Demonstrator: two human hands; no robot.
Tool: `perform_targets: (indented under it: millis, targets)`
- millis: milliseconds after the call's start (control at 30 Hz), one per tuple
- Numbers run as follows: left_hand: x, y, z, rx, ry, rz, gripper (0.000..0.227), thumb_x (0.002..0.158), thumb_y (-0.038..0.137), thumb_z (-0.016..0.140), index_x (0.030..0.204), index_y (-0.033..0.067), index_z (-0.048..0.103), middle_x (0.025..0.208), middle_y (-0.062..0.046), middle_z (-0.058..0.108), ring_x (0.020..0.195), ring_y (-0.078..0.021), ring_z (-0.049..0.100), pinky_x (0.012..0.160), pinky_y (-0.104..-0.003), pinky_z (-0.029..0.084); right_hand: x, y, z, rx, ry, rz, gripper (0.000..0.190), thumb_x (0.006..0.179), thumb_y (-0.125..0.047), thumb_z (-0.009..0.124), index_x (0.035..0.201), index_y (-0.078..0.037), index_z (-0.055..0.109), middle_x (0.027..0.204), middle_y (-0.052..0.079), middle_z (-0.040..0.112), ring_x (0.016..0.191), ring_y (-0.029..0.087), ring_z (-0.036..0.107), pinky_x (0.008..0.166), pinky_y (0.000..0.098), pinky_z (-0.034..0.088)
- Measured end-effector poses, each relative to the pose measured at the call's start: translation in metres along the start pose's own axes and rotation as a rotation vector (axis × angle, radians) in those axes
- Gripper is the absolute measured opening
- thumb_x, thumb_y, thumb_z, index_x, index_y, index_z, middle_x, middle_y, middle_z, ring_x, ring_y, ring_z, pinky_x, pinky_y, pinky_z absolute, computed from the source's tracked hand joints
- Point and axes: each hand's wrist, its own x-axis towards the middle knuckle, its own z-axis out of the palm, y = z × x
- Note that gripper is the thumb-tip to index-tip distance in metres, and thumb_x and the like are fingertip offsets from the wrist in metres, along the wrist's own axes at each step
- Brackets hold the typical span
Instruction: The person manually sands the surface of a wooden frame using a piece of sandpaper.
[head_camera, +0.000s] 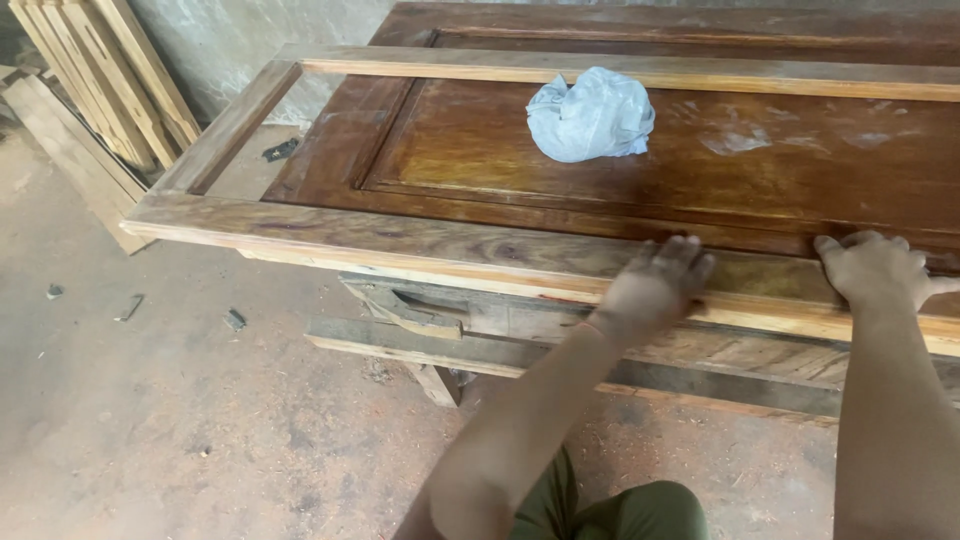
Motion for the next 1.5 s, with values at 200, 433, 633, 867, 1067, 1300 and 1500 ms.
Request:
perform_targets:
  millis: [200,433,633,867,1067,1300,1500]
  targets:
    - [-0.069,-0.075,-0.073,-0.006,-0.301,-0.176,0.086,0.093,0.068,0.045,0.158,0.0137,0.031,0.167,-0.017,0.026,0.15,-0.0337,0.031,0.121,-0.05,0.026,-0.005,0.008,-0.001,-0.025,0.004,0.016,0.064,0.096,-0.075,0.05,0.137,-0.03,0.068,0.142,0.017,0.062,0.138,0.04,0.049,0.112,0.0789,0.009]
    - [-0.144,-0.222,-0.066,-0.03,-0.115,-0.586,0.084,0.099,0.074,0.023,0.146,0.0127,0.056,0.158,-0.015,0.046,0.148,-0.0339,0.041,0.12,-0.051,0.032,-0.058,0.027,-0.026,0.25,0.166,-0.374,0.085,0.094,-0.081,0.053,0.139,-0.01,0.064,0.147,0.024,0.055,0.14,0.042,0.046,0.116,0.0757,0.011]
    - [-0.165,-0.277,-0.056,0.018,0.005,-0.795,0.078,0.095,0.071,0.04,0.142,0.0115,0.058,0.152,-0.018,0.047,0.138,-0.0359,0.043,0.111,-0.052,0.03,-0.092,0.064,-0.031,0.309,0.256,-0.706,0.09,0.077,-0.074,0.072,0.133,-0.004,0.065,0.158,0.023,0.049,0.147,0.041,0.044,0.123,0.0634,0.025]
    - [-0.162,-0.267,-0.062,0.004,-0.053,-0.911,0.064,0.1,0.065,0.042,0.125,0.0144,0.072,0.129,-0.016,0.067,0.129,-0.0318,0.053,0.109,-0.049,0.033,-0.143,0.087,-0.051,0.355,0.326,-0.79,0.029,0.096,-0.01,0.074,0.123,-0.02,0.078,0.136,0.012,0.064,0.122,0.027,0.064,0.109,0.0356,0.058]
    - [-0.163,-0.274,-0.049,0.047,-0.007,-0.884,0.061,0.1,0.063,0.042,0.12,0.0158,0.075,0.124,-0.016,0.068,0.124,-0.0327,0.055,0.103,-0.049,0.034,-0.128,0.085,-0.043,-0.004,0.439,-0.867,0.006,0.094,-0.016,0.082,0.099,-0.018,0.078,0.102,-0.002,0.075,0.1,0.015,0.068,0.093,0.0324,0.06]
    - [-0.17,-0.272,-0.04,0.105,0.093,-0.855,0.057,0.1,0.061,0.045,0.109,0.016,0.078,0.115,-0.015,0.072,0.118,-0.0331,0.059,0.101,-0.049,0.036,-0.156,0.041,-0.062,0.187,0.54,-0.907,0.012,0.082,-0.011,0.087,0.092,-0.013,0.082,0.099,0.004,0.076,0.098,0.025,0.069,0.089,0.0442,0.054]
    - [-0.169,-0.262,-0.052,0.023,0.206,-0.835,0.045,0.096,0.055,0.055,0.097,0.0162,0.077,0.108,-0.012,0.073,0.111,-0.0315,0.062,0.101,-0.05,0.037,-0.166,-0.001,-0.037,0.699,0.395,-0.96,0.015,0.094,-0.013,0.086,0.105,-0.011,0.076,0.115,0.007,0.074,0.113,0.021,0.068,0.101,0.0378,0.057]
